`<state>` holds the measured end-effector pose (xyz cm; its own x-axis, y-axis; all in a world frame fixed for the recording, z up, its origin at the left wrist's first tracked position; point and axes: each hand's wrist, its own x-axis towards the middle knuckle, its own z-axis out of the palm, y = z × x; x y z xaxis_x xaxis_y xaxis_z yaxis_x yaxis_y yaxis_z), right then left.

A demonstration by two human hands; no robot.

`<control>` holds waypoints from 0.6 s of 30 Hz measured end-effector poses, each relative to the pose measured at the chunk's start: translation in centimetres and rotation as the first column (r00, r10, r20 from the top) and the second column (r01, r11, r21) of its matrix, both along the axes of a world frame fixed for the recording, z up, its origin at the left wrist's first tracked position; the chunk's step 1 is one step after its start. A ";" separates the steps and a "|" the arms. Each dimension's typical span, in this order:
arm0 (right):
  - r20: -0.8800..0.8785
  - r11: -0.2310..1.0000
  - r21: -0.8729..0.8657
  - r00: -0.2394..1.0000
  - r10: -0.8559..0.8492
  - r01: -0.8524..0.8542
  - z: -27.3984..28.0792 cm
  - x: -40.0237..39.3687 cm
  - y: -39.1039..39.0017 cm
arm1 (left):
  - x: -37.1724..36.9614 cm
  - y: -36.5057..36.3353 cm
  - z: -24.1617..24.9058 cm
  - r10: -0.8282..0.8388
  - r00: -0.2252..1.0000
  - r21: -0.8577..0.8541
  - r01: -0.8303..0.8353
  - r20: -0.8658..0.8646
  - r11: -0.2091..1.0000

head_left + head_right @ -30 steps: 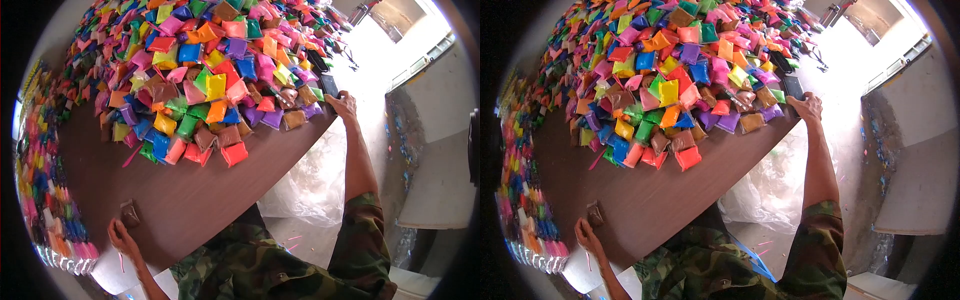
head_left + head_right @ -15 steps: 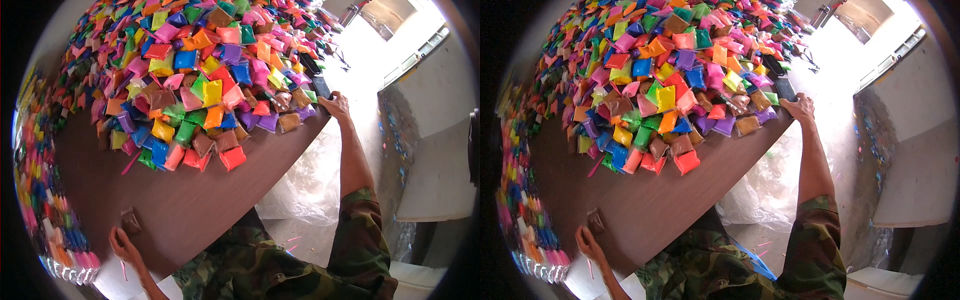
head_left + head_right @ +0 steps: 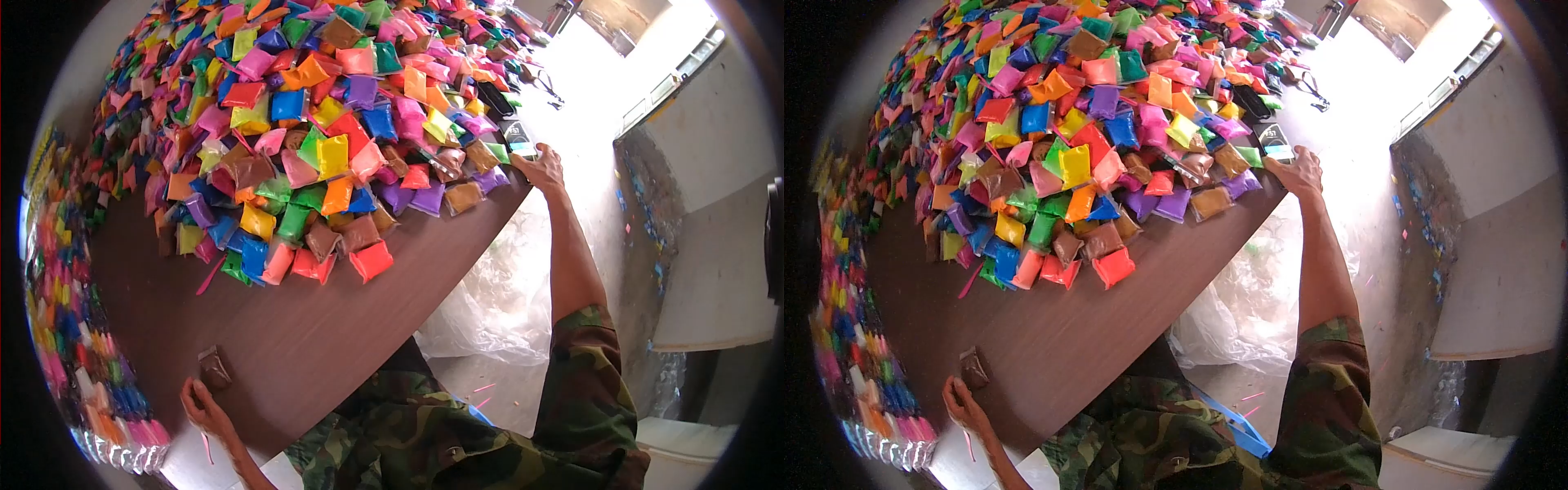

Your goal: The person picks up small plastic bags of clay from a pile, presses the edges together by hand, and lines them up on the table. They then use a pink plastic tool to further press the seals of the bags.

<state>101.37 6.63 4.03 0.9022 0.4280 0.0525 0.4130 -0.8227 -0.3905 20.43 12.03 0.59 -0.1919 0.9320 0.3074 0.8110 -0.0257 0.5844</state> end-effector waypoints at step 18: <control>-0.013 0.996 -0.056 0.997 -0.075 0.074 0.3 -0.3 1.0 | -1.0 0.2 -0.8 -0.039 0.998 0.054 0.042 -0.059 0.998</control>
